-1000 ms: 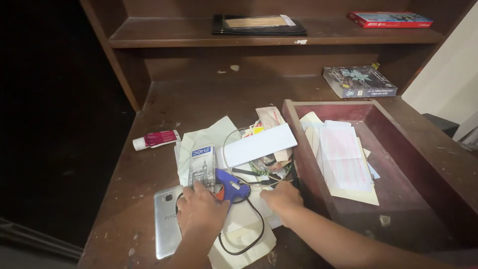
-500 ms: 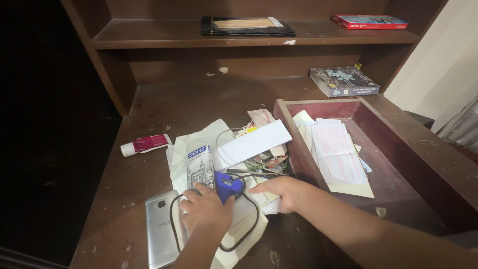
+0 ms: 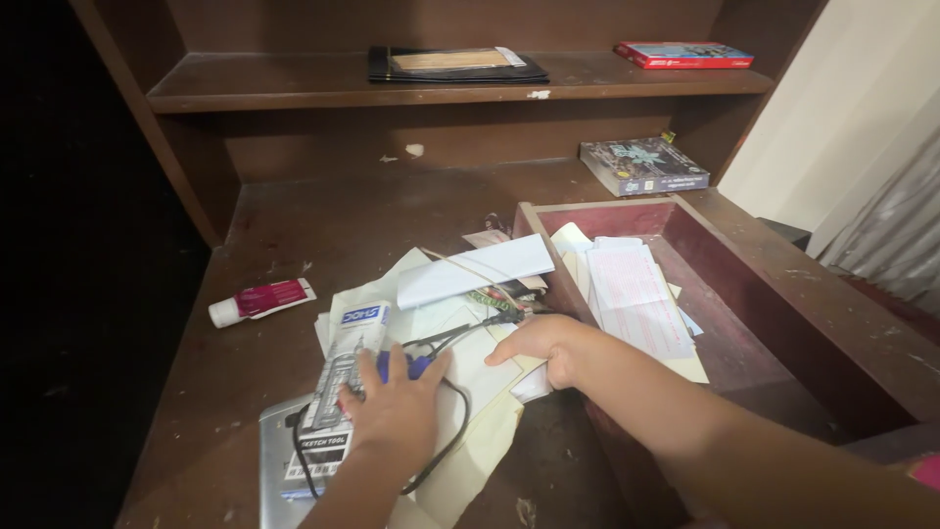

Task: The person cleans a wooden drawer with a cloth and then organizes various items into it. They place papers, a glue gun, a box, a phone, a tube of cream, and several small accessories into the drawer.

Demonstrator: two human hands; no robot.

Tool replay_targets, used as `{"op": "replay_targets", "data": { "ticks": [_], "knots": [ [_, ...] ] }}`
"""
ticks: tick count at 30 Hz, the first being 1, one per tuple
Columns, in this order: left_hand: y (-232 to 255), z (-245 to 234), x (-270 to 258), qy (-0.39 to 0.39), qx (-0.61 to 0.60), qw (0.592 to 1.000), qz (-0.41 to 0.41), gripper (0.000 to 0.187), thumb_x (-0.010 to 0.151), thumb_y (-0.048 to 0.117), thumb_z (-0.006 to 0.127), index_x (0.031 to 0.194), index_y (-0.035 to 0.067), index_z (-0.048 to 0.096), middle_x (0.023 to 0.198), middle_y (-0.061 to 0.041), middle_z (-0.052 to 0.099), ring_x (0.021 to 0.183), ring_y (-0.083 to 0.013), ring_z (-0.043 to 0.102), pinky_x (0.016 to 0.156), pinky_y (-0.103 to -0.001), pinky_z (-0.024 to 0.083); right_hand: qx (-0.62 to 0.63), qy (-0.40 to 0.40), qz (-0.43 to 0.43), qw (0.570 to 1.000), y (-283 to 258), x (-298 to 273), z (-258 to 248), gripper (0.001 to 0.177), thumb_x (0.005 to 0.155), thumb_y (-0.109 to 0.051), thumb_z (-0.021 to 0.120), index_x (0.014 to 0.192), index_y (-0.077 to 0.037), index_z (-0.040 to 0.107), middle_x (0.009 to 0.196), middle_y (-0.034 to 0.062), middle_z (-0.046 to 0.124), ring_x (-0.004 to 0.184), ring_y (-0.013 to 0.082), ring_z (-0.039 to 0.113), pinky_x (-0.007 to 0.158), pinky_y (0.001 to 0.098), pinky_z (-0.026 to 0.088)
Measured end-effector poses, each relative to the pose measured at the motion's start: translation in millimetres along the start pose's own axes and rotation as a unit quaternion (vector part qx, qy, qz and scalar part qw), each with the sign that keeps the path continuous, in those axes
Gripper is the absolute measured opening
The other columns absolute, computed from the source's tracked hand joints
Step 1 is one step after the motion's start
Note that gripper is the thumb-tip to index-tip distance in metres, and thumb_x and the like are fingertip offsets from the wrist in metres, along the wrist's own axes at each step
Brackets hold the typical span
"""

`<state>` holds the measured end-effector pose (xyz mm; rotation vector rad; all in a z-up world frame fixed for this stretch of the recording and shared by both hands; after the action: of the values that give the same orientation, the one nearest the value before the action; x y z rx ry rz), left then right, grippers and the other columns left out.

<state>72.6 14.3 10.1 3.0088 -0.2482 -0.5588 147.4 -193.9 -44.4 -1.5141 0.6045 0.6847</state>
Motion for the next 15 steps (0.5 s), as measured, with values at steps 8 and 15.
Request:
{"op": "replay_targets", "data": {
  "ticks": [8,15],
  "knots": [
    [-5,-4,10,0.015,0.0,1.0,-0.006,0.09,0.097,0.007,0.06,0.157,0.054,0.013,0.168,-0.014,0.008,0.154,-0.0479,0.005,0.117,-0.071,0.022,-0.024,-0.023,-0.08,0.996,-20,-27,-24,0.05,0.077,0.006,0.072,0.125,-0.006,0.068,0.117,0.0143,0.075,0.103,0.0268,0.074,0.085,0.0433,0.061],
    [-18,7,34,0.037,0.046,0.998,-0.002,0.091,0.096,0.007,0.061,0.16,0.04,0.006,0.167,-0.018,0.01,0.152,-0.0495,0.011,0.115,-0.065,0.031,-0.083,-0.046,-0.134,0.986,-57,-82,-44,0.061,0.074,0.003,0.073,0.135,-0.005,0.064,0.125,0.014,0.075,0.11,0.0253,0.074,0.094,0.0386,0.058]
  ]
}}
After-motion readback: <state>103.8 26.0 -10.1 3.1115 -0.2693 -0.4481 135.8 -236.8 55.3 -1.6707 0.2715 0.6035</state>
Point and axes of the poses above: each hand's wrist, its own x-axis towards the middle knuckle, its own z-axis out of the palm, y = z × x, the point moved 3 cm from there along x, towards the middle knuckle
